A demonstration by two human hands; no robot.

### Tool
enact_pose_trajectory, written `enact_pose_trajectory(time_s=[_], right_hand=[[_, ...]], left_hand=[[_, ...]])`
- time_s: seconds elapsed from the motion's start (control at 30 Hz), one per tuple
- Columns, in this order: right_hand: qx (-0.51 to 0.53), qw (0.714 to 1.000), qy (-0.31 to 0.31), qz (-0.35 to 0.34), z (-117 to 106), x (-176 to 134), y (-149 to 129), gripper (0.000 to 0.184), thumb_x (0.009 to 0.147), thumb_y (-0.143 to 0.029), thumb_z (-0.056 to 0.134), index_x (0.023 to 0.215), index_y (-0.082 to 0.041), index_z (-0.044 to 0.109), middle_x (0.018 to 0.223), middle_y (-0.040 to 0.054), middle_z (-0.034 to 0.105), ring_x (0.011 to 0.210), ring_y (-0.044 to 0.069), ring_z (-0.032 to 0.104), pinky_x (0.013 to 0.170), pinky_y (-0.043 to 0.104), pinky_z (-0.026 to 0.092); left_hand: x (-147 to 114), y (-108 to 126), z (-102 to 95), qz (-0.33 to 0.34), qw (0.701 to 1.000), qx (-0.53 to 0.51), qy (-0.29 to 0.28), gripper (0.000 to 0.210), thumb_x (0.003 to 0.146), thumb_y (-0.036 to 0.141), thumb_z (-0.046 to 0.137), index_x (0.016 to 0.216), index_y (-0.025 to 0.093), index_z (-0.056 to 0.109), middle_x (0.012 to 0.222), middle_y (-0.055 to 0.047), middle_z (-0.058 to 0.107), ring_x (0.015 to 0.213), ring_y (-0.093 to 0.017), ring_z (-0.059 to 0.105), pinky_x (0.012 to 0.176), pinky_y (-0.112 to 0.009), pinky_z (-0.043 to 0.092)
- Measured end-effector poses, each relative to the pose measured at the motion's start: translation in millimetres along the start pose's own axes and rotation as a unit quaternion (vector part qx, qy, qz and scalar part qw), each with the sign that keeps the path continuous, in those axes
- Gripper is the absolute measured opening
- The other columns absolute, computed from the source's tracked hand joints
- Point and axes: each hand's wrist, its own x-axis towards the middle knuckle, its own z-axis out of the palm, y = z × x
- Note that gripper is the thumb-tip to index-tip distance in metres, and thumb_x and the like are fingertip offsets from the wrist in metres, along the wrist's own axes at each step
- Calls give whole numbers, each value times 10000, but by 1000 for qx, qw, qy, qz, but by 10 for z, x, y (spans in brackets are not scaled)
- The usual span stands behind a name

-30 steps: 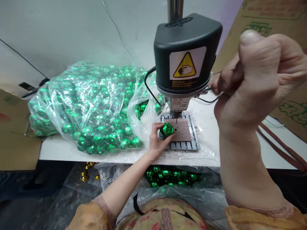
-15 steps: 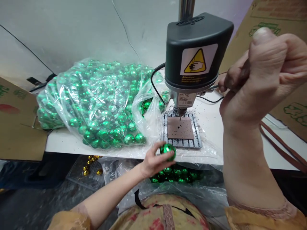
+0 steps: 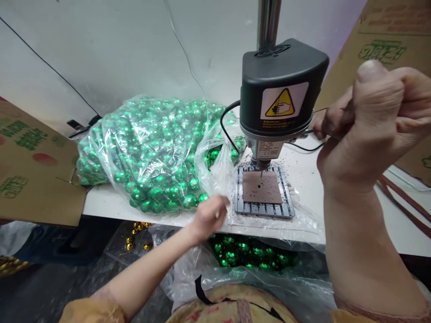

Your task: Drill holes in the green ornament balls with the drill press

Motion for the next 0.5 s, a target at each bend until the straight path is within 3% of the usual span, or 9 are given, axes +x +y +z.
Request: enact_pose_trajectory(time_s=[0.03,0.1,0.17,0.23,0.37,0.5], right_hand=[[-1,1000,-1,-2,0,-5,-3,442,940,-276,601,578,-218,354,463,-88,366,414,34,386,474,292,300],[-6,1000,0,-2,1,-17,-9,456,955,-292,598,584,-208,347,475,-88,375,428,23,390,487,278,309],[-9,1000,-1,0,3,-27,-11,458,962,-304,598,589,-204,351,486,-89,384,439,19,389,493,274,318],[-7,1000,-2,-2,5,-33,-8,456,964,-310,597,589,-203,360,488,-90,379,440,19,386,489,276,314],[-1,1000,6,-11,10,-34,0,452,951,-286,604,563,-201,390,480,-82,352,439,22,377,489,293,287],[7,1000,10,-4,22,-30,-12,437,944,-272,605,561,-213,404,471,-79,347,431,38,370,483,321,278]], left_hand=[[316,-106,-52,-15,1000,10,22,275,992,186,454,1055,232,717,988,-69,752,900,-230,722,840,-383,608],[923,-341,-109,-108,991,78,28,360,939,106,454,1189,197,697,1143,-108,745,1050,-260,722,964,-409,588],[1405,-554,-91,-195,969,145,-43,472,890,56,477,1312,154,665,1290,-165,716,1212,-310,684,1078,-452,533],[1707,-707,-16,-220,959,160,-83,465,871,64,530,1303,137,686,1278,-192,721,1229,-345,675,1088,-468,514],[1885,-824,117,-214,959,153,-107,362,844,114,649,1195,139,730,1103,-177,756,1115,-359,694,1007,-451,524],[1800,-775,44,-182,968,140,-100,361,864,133,647,1216,181,712,981,-111,738,1015,-311,686,945,-391,519]])
